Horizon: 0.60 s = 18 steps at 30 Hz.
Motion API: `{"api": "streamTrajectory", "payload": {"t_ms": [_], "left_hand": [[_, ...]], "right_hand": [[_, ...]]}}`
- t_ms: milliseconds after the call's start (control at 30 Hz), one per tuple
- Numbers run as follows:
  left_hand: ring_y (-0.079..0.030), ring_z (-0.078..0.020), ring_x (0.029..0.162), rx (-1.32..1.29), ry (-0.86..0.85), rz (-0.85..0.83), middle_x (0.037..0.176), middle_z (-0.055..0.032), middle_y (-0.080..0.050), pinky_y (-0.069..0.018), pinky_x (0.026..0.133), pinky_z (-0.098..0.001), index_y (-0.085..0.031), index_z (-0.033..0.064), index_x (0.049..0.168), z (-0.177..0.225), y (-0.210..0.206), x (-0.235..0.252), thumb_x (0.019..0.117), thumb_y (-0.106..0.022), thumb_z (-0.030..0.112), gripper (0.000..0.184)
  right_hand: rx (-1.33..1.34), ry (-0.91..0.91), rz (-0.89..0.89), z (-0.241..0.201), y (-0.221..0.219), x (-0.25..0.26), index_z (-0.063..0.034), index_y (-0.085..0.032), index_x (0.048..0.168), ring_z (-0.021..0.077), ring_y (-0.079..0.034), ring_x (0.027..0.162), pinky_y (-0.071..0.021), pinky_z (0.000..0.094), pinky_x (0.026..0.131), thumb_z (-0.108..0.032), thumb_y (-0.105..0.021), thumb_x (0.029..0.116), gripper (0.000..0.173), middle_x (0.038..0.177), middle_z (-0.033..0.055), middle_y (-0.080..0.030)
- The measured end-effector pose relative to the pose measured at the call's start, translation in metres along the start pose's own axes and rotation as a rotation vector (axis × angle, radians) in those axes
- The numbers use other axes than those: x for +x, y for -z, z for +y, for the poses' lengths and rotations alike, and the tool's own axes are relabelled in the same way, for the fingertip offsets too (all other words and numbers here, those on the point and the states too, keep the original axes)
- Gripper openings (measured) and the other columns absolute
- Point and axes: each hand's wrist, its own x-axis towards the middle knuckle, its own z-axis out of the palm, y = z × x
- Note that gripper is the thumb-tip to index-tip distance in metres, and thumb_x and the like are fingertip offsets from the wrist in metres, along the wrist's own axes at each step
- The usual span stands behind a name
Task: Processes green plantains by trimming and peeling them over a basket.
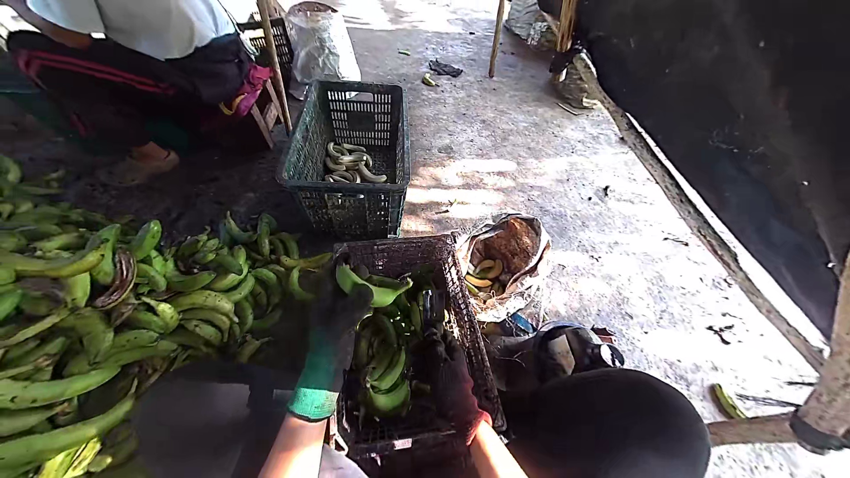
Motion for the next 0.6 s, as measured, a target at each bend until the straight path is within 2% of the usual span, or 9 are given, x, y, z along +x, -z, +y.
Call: {"api": "streamTrajectory", "payload": {"t_ms": [133,167,200,267,333,367,433,533,600], "left_hand": [[-0.067,-0.0122,0.106,0.112,-0.212,-0.069,0.120,-0.0064,-0.068,-0.0580,0.092,-0.0301,-0.053,-0.0070,0.134,-0.002,-0.007,-0.004,0.0838,-0.074,0.005,0.056],[-0.066,-0.0108,0.108,0.158,-0.265,-0.106,0.122,-0.0064,-0.067,-0.0574,0.094,-0.0293,-0.054,-0.0078,0.134,-0.005,-0.008,-0.005,0.0849,-0.074,0.006,0.055],[-0.066,-0.0106,0.109,0.176,-0.291,-0.131,0.123,-0.0070,-0.067,-0.0570,0.095,-0.0289,-0.054,-0.0087,0.133,-0.005,-0.010,-0.007,0.0853,-0.074,0.005,0.053],[-0.069,-0.0125,0.105,0.126,-0.290,-0.131,0.119,-0.0054,-0.070,-0.0590,0.092,-0.0304,-0.064,-0.0025,0.123,0.004,-0.017,-0.014,0.0861,-0.073,0.003,0.039],[-0.071,-0.0178,0.101,-0.009,-0.234,-0.087,0.114,-0.0041,-0.073,-0.0614,0.088,-0.0365,-0.071,0.0092,0.114,0.017,-0.019,-0.010,0.0913,-0.071,0.006,0.023],[-0.070,-0.0199,0.102,-0.085,-0.174,-0.061,0.115,-0.0043,-0.072,-0.0608,0.089,-0.0396,-0.068,0.0113,0.119,0.020,-0.018,-0.002,0.0916,-0.068,0.006,0.028],[-0.068,-0.0266,0.107,-0.090,0.022,-0.048,0.123,-0.0133,-0.067,-0.0593,0.092,-0.0468,-0.052,0.0042,0.138,0.001,-0.011,0.006,0.0920,-0.061,0.004,0.047],[-0.065,-0.0197,0.111,0.334,0.398,-0.096,0.127,-0.0146,-0.065,-0.0556,0.094,-0.0390,-0.053,0.0017,0.140,-0.061,-0.007,-0.010,0.0969,-0.067,0.028,0.053],[-0.064,-0.0213,0.114,0.441,0.419,-0.055,0.129,-0.0169,-0.064,-0.0542,0.097,-0.0400,-0.052,0.0023,0.143,-0.068,-0.008,-0.005,0.0976,-0.066,0.030,0.055]], "right_hand": [[-0.362,0.776,0.229,-0.053,-0.003,-0.015,0.0149,-0.055,0.128,0.0108,-0.067,0.074,-0.0596,0.0300,0.070,-0.031,-0.049,0.1034,0.052,0.091,0.0125,-0.071],[-0.399,0.856,0.250,-0.061,-0.005,-0.019,0.0159,-0.056,0.124,0.0097,-0.068,0.075,-0.0601,0.0277,0.071,-0.035,-0.048,0.1045,0.055,0.091,0.0129,-0.070],[-0.444,0.802,0.207,-0.060,-0.006,-0.024,0.0157,-0.056,0.122,0.0119,-0.069,0.077,-0.0608,0.0294,0.073,-0.033,-0.049,0.1045,0.052,0.091,0.0138,-0.070],[-0.542,0.290,-0.100,-0.043,-0.007,-0.027,0.0058,-0.057,0.131,0.0243,-0.070,0.089,-0.0577,0.0455,0.084,-0.029,-0.050,0.1065,0.043,0.101,0.0174,-0.071],[-0.513,-0.096,-0.351,-0.011,-0.001,-0.017,-0.0062,-0.058,0.132,0.0237,-0.069,0.085,-0.0582,0.0474,0.080,-0.039,-0.044,0.1087,0.043,0.098,0.0123,-0.070],[-0.421,-0.162,-0.397,0.000,0.001,-0.009,-0.0080,-0.057,0.131,0.0219,-0.068,0.077,-0.0579,0.0446,0.072,-0.041,-0.042,0.1089,0.043,0.091,0.0100,-0.069],[-0.259,-0.199,-0.431,0.006,0.002,-0.001,-0.0078,-0.055,0.131,0.0173,-0.065,0.065,-0.0579,0.0371,0.060,-0.042,-0.040,0.1096,0.043,0.082,0.0070,-0.067],[-0.384,-0.263,-0.443,0.007,0.004,0.014,-0.0109,-0.055,0.133,0.0201,-0.067,0.071,-0.0583,0.0404,0.066,-0.047,-0.040,0.1088,0.046,0.089,0.0087,-0.067],[-0.403,-0.184,-0.351,-0.011,0.013,0.021,-0.0089,-0.056,0.134,0.0203,-0.067,0.074,-0.0586,0.0414,0.068,-0.040,-0.044,0.1086,0.042,0.093,0.0100,-0.068]]}}
